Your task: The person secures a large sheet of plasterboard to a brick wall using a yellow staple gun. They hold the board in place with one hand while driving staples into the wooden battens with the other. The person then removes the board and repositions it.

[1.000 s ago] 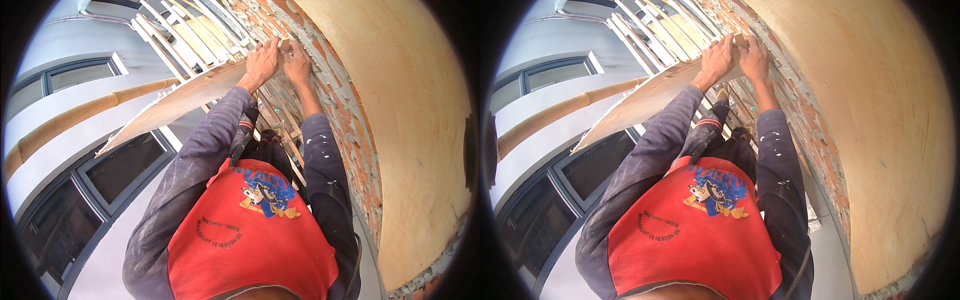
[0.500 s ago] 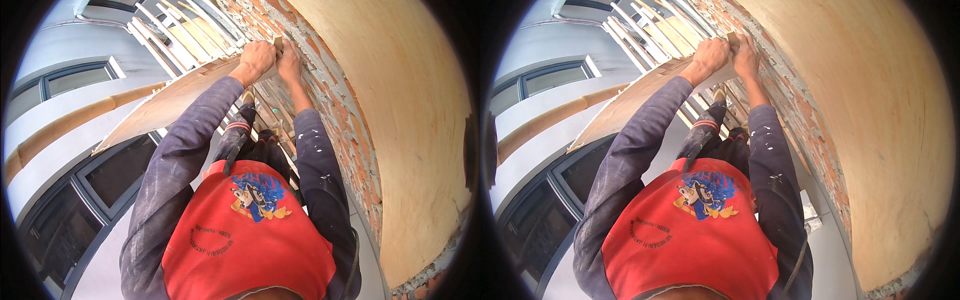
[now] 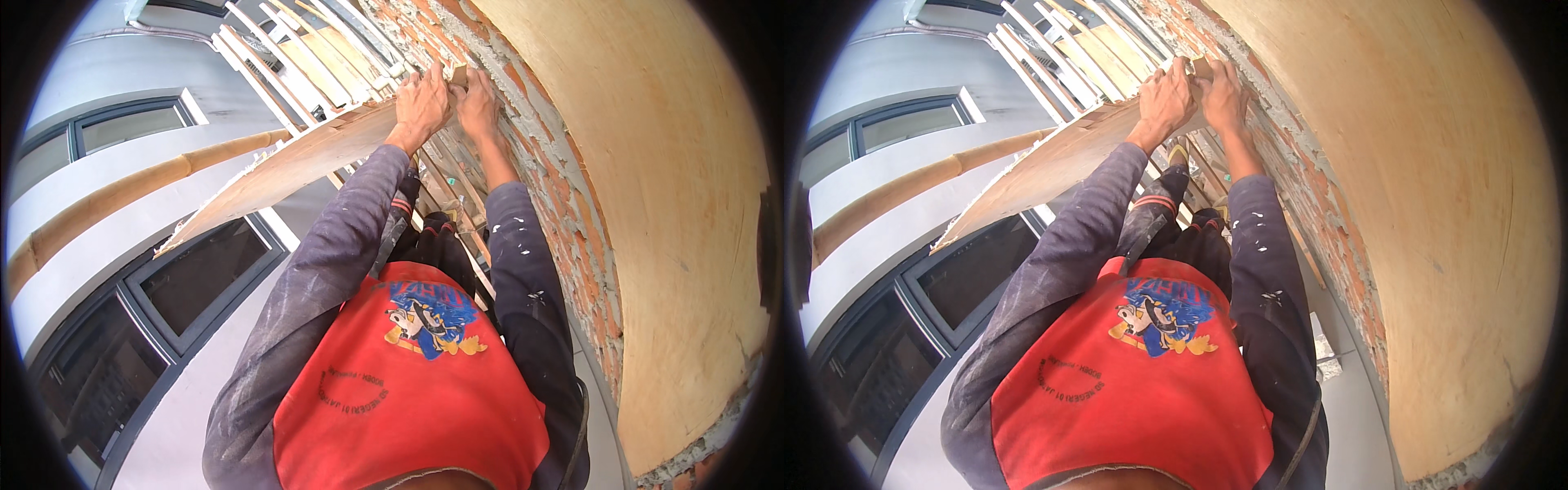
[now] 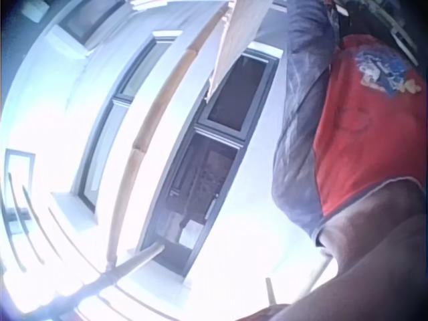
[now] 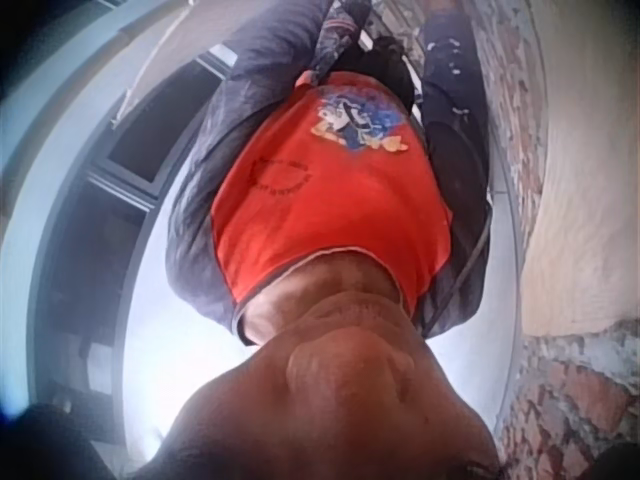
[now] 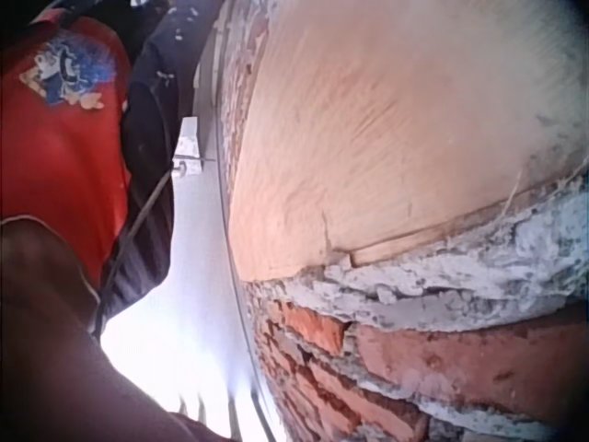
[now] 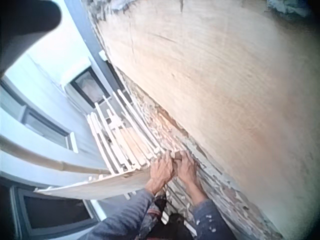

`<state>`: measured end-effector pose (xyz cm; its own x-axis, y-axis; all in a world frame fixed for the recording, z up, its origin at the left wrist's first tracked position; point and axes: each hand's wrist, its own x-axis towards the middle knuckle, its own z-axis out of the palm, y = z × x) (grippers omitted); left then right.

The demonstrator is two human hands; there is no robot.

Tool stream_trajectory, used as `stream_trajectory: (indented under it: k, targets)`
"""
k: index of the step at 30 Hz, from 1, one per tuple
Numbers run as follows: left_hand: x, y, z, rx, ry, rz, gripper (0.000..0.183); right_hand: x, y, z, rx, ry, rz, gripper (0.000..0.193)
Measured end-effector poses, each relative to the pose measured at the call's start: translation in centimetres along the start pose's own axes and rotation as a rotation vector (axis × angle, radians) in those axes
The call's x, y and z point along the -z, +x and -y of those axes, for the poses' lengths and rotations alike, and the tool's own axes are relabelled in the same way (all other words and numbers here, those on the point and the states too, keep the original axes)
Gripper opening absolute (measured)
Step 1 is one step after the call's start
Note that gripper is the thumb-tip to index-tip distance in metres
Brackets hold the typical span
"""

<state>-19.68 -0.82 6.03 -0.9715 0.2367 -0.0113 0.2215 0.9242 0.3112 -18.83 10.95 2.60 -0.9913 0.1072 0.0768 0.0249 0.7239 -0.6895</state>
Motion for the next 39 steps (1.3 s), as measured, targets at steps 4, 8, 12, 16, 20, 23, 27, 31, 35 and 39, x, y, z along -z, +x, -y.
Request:
stream_trajectory:
  k: [4,8,12,16,20,23,27,31,35,39]
  targets:
    - [-0.3,-0.3,-0.3,-0.003,-0.043,-0.055,0.043,0.3,-0.6,0.6,0.039,-0.004,-0.074,0.041]
    - [0.0,-1.2,-0.5,-0.038,0.034,-0.055,0.043,1.3,-0.9,0.7,0.055,0.059,-0.022,0.041]
    - [1.0,-1.5,-0.4,-0.062,-0.091,0.005,0.055,0.8,-0.4,-2.2,0.119,0.180,0.057,0.042]
    - [2.1,-2.6,1.7,-0.104,-0.170,0.030,0.055,0.5,-1.7,-1.2,0.080,0.364,0.083,0.044]
    - [1.8,-3.3,3.1,-0.183,0.008,0.035,0.037,-0.8,-1.1,-0.9,0.103,0.372,-0.059,0.037]
    - [1.4,-2.7,2.8,-0.047,-0.018,0.126,0.024,-1.2,-1.5,-1.3,0.142,0.395,-0.079,0.033]
    - [1.1,-3.1,2.2,0.016,0.026,0.087,0.016,-1.7,-1.8,-1.6,0.128,0.371,-0.115,0.029]
    - [1.1,-3.6,1.9,0.028,0.013,0.085,0.014,-1.3,-2.3,-0.8,0.130,0.278,-0.144,0.031]
    - [0.7,-4.4,1.7,-0.008,-0.003,-0.040,0.011,-2.0,-2.9,0.0,0.034,0.194,-0.208,0.028]
    - [-0.2,-4.5,2.2,-0.072,-0.016,-0.146,0.010,-2.2,-2.1,0.7,0.082,0.198,-0.205,0.025]
